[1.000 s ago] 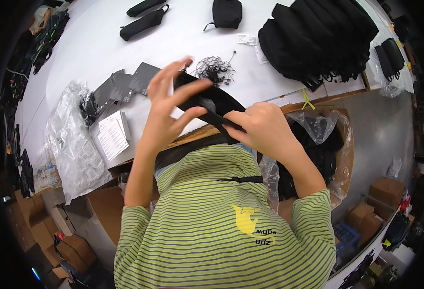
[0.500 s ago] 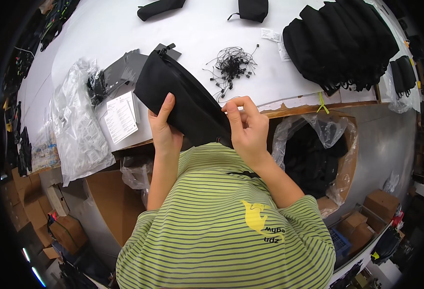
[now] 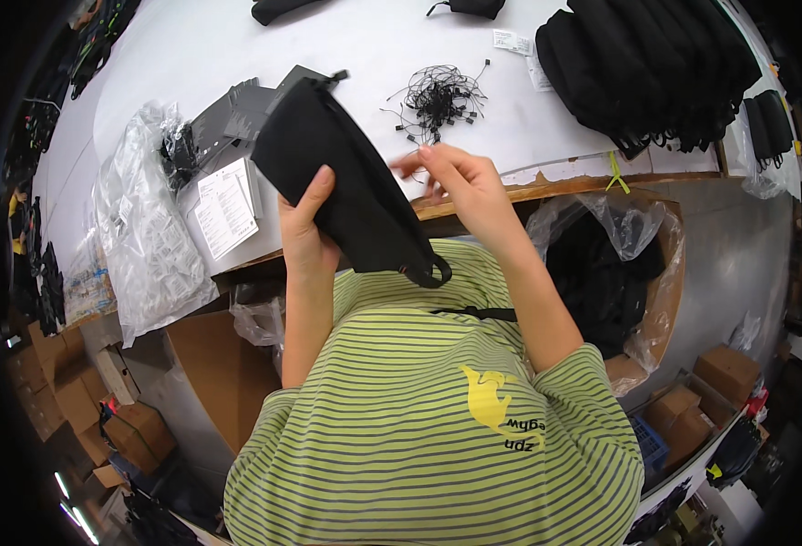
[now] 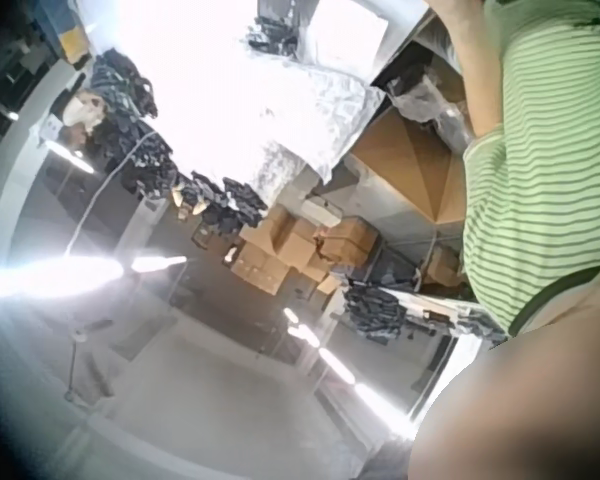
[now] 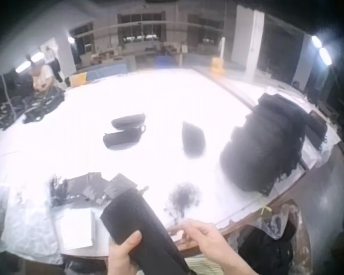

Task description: The recorder is placing various accessories like cleaning cloths, instructions, and small tags into black eyewear cases.

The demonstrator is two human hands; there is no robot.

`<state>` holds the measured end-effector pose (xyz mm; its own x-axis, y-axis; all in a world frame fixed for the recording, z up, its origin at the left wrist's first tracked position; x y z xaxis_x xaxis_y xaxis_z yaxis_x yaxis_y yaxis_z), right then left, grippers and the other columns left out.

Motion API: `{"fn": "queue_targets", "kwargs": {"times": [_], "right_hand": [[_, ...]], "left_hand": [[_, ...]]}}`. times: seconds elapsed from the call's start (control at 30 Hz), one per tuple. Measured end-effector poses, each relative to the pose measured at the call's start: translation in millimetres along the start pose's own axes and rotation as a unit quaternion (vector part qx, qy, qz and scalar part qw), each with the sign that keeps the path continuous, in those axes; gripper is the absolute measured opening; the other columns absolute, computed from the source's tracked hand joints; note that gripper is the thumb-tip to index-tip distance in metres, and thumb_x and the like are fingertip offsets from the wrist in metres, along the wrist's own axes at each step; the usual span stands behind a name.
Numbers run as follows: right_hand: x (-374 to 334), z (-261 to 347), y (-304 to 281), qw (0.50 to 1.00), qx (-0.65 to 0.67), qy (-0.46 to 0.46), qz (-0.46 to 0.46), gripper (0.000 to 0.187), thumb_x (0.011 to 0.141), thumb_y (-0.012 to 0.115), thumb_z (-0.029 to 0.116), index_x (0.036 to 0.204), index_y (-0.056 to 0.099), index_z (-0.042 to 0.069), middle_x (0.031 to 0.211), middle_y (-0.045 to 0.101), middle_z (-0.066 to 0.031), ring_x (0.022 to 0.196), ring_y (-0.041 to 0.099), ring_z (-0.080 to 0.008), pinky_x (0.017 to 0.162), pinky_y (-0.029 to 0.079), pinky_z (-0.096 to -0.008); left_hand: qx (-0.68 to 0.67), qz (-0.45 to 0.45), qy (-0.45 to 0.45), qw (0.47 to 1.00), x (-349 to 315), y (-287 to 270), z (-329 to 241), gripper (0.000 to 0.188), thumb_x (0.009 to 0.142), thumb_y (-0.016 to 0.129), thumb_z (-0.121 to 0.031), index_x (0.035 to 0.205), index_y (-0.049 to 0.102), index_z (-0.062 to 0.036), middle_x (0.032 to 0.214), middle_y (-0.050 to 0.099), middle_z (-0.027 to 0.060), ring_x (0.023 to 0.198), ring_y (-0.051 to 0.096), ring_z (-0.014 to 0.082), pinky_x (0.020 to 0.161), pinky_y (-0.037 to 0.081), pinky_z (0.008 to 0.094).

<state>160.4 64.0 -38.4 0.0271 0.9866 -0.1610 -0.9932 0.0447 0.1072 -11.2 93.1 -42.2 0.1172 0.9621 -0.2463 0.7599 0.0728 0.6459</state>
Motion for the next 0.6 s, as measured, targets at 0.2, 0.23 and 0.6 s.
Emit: {"fn": "queue_targets", "kwargs": {"times": [0.2,0.23,0.6], "right_hand": [[13,41,1,0.985,0.059,-0.118,-0.108,0.029,0.085,0.069,0.014,0.112,0.066,0.003,0.094,0.068,-0.0044,0.077,0.059,-0.0060,0.061,0.048,-0.0191],[14,40,0,0.985,0.060,-0.120,-0.107,0.029,0.085,0.069,0.014,0.112,0.066,0.003,0.094,0.068,-0.0044,0.077,0.059,-0.0060,0.061,0.048,-0.0191],[-1,57,1,0.955,-0.147,-0.232,-0.109,0.010,0.076,0.071,0.001,0.084,0.067,0.004,0.081,0.063,-0.0018,0.071,0.057,-0.0082,0.059,0.041,-0.0201]], "left_hand": [[0.063,0.053,-0.109,0.991,-7,12,16,0.041,0.074,0.076,-0.005,0.110,0.058,0.0012,0.100,0.065,0.0096,0.086,0.064,0.0168,0.078,0.053,0.0289],[0.087,0.067,-0.130,0.985,-9,14,18,0.041,0.073,0.076,-0.005,0.110,0.057,0.0013,0.100,0.065,0.0099,0.086,0.064,0.0168,0.078,0.053,0.0289],[0.030,0.020,-0.124,0.992,-2,8,18,0.036,0.077,0.070,-0.007,0.110,0.058,0.0010,0.097,0.066,0.0099,0.083,0.065,0.0178,0.075,0.054,0.0300]]}}
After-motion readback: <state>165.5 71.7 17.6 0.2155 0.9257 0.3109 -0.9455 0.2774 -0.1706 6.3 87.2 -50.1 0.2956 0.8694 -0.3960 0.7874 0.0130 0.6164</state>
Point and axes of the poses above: each hand's wrist, its own x-axis towards the middle knuckle, its own y-axis out of the palm, z = x × y, the point moved 6 cm from there along x, towards the middle knuckle
